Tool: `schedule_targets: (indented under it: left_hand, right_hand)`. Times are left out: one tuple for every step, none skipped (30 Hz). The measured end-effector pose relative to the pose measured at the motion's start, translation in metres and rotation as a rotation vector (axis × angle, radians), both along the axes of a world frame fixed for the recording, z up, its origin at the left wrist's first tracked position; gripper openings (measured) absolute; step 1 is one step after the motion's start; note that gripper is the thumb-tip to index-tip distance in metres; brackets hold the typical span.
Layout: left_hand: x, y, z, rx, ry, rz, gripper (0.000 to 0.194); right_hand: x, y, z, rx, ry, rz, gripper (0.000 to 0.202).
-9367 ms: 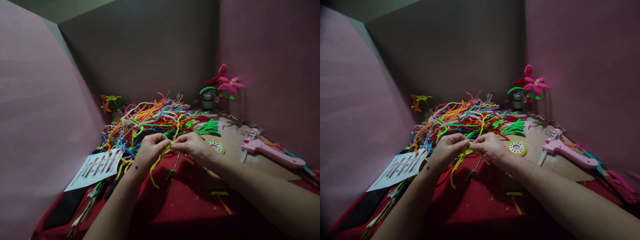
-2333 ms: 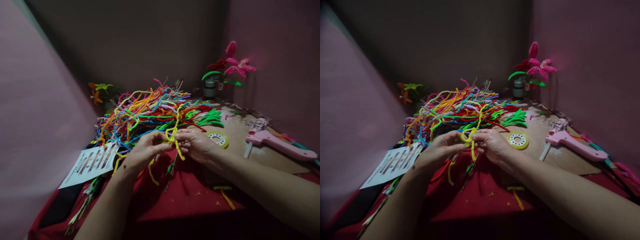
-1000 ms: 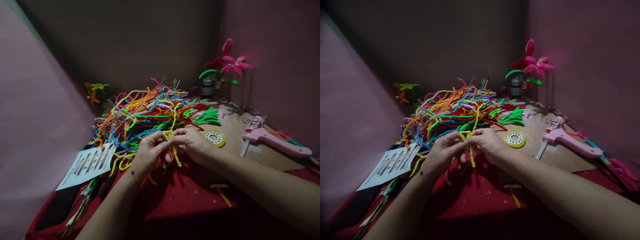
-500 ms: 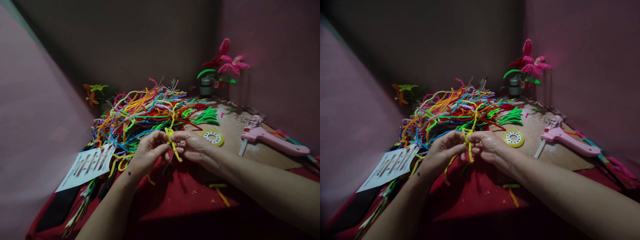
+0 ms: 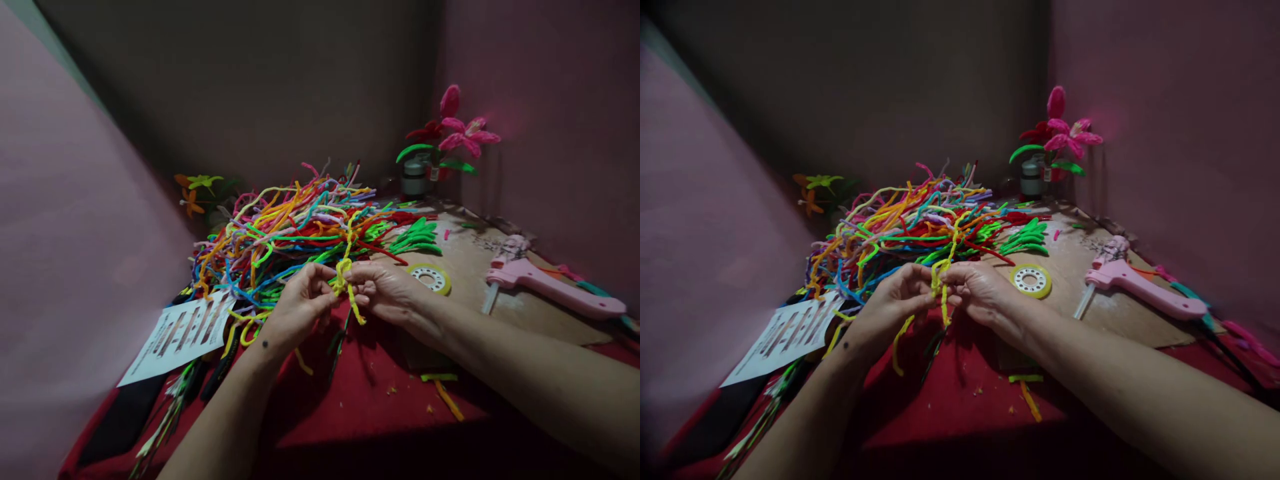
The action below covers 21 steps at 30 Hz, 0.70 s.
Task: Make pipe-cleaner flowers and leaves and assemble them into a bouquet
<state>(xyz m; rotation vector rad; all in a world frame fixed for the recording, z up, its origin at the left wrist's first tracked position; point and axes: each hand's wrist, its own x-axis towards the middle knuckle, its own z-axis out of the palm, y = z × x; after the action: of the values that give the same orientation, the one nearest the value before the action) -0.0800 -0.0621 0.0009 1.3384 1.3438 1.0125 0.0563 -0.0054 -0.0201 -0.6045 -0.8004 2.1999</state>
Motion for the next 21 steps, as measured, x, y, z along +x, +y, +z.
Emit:
schedule_targets:
  left_hand:
    - [-0.003, -0.001, 0.002, -0.048, 0.033, -0.052, 0.026]
    - [-0.006, -0.001, 0.004, -0.088, 0.068, -0.116, 0.022]
    - [-0.010, -0.001, 0.006, -0.115, 0.103, -0.179, 0.017]
    - [-0.014, -0.001, 0.007, -0.129, 0.133, -0.229, 0.013]
    - [-0.017, 0.000, 0.008, -0.134, 0.156, -0.263, 0.010]
    - [-0.020, 0.001, 0.009, -0.134, 0.167, -0.279, 0.008]
    - [-0.023, 0.001, 0.010, -0.135, 0.173, -0.284, 0.007]
    - [-0.025, 0.002, 0.010, -0.137, 0.178, -0.283, 0.006]
    - [-0.025, 0.003, 0.011, -0.134, 0.178, -0.278, 0.006]
    - [-0.025, 0.003, 0.012, -0.123, 0.172, -0.264, 0.008]
    - [-0.024, 0.004, 0.012, -0.102, 0.153, -0.241, 0.012]
    - [-0.022, 0.004, 0.011, -0.081, 0.121, -0.209, 0.016]
    - [-0.020, 0.004, 0.011, -0.065, 0.076, -0.169, 0.021]
    - [-0.018, 0.003, 0.009, -0.062, 0.018, -0.125, 0.024]
    - [-0.016, 0.003, 0.007, -0.073, -0.051, -0.085, 0.025]
    - [-0.014, 0.003, 0.004, -0.098, -0.123, -0.054, 0.023]
    - [-0.012, 0.003, 0.001, -0.129, -0.194, -0.040, 0.022]
    - [-0.010, 0.004, -0.002, -0.155, -0.260, -0.040, 0.021]
    - [-0.009, 0.004, -0.004, -0.169, -0.321, -0.051, 0.021]
    - [-0.008, 0.005, -0.007, -0.175, -0.371, -0.071, 0.020]
    - [-0.007, 0.006, -0.009, -0.174, -0.408, -0.097, 0.020]
  right_hand:
    - [0.000, 0.001, 0.000, 0.020, 0.017, -0.011, 0.017]
    - [0.000, 0.002, -0.001, 0.033, 0.031, -0.019, 0.016]
    - [0.000, 0.002, -0.002, 0.038, 0.041, -0.025, 0.016]
    - [0.000, 0.002, -0.003, 0.037, 0.049, -0.032, 0.015]
    - [0.000, 0.002, -0.003, 0.033, 0.052, -0.035, 0.015]
    - [0.000, 0.002, -0.003, 0.029, 0.053, -0.035, 0.015]
    - [0.001, 0.001, -0.003, 0.028, 0.052, -0.034, 0.015]
    - [0.001, 0.001, -0.002, 0.031, 0.046, -0.029, 0.015]
    - [0.001, 0.000, -0.002, 0.036, 0.036, -0.023, 0.015]
    - [0.001, -0.001, -0.001, 0.041, 0.026, -0.018, 0.015]
    - [0.001, -0.001, 0.000, 0.046, 0.019, -0.017, 0.015]
    - [0.001, -0.002, 0.001, 0.051, 0.018, -0.021, 0.015]
    - [0.001, -0.002, 0.001, 0.054, 0.017, -0.026, 0.016]
    - [0.000, -0.002, 0.001, 0.055, 0.018, -0.035, 0.015]
    - [0.000, -0.002, 0.001, 0.055, 0.018, -0.045, 0.015]
    - [0.000, -0.002, 0.000, 0.054, 0.014, -0.056, 0.014]
    - [0.000, -0.002, -0.001, 0.056, 0.009, -0.066, 0.013]
    - [0.000, -0.001, -0.002, 0.062, 0.003, -0.074, 0.013]
    - [0.000, 0.000, -0.003, 0.075, -0.003, -0.077, 0.012]
    - [0.000, 0.000, -0.004, 0.092, -0.007, -0.076, 0.012]
    - [0.000, 0.001, -0.005, 0.107, -0.010, -0.079, 0.012]
